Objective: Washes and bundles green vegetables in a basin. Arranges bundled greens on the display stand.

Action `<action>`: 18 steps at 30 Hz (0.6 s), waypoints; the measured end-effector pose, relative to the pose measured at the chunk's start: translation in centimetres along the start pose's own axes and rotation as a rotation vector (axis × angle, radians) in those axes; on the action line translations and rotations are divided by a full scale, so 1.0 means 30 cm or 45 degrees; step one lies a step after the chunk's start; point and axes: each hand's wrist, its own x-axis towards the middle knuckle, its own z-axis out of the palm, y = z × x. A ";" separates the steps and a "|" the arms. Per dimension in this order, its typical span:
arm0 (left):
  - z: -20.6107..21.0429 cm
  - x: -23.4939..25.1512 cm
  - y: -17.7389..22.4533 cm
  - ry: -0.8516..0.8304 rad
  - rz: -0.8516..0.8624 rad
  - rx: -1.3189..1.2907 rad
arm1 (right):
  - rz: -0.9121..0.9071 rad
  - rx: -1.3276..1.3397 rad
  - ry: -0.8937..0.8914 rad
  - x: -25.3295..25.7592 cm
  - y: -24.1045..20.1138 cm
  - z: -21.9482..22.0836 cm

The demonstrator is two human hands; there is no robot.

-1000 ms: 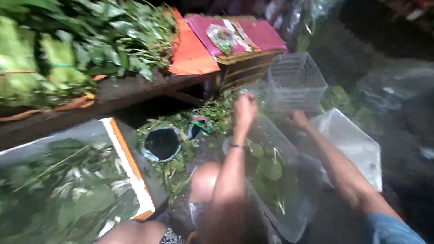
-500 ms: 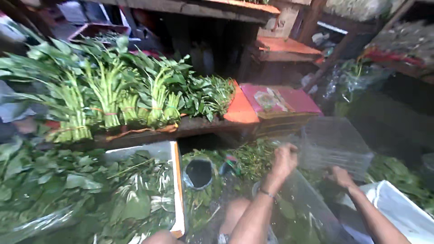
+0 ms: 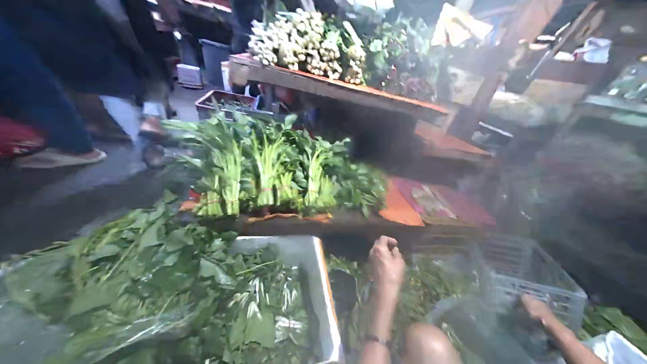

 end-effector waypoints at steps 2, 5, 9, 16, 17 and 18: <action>-0.036 -0.029 0.004 -0.067 0.069 -0.027 | -0.083 0.192 0.165 -0.217 -0.137 -0.155; -0.090 -0.049 -0.018 -0.239 0.118 0.133 | 0.252 0.215 -0.138 -0.494 -0.362 -0.417; -0.182 -0.059 -0.005 -0.287 0.099 0.561 | -0.169 0.505 0.450 -0.293 -0.161 -0.273; -0.294 -0.050 -0.121 -0.231 -0.013 0.767 | -0.094 1.664 0.051 -0.202 -0.327 -0.691; -0.305 -0.054 -0.119 -0.226 -0.052 0.779 | -0.192 1.755 0.039 -0.185 -0.363 -0.719; -0.317 -0.058 -0.111 -0.257 -0.096 0.764 | -0.295 1.842 0.033 -0.170 -0.411 -0.738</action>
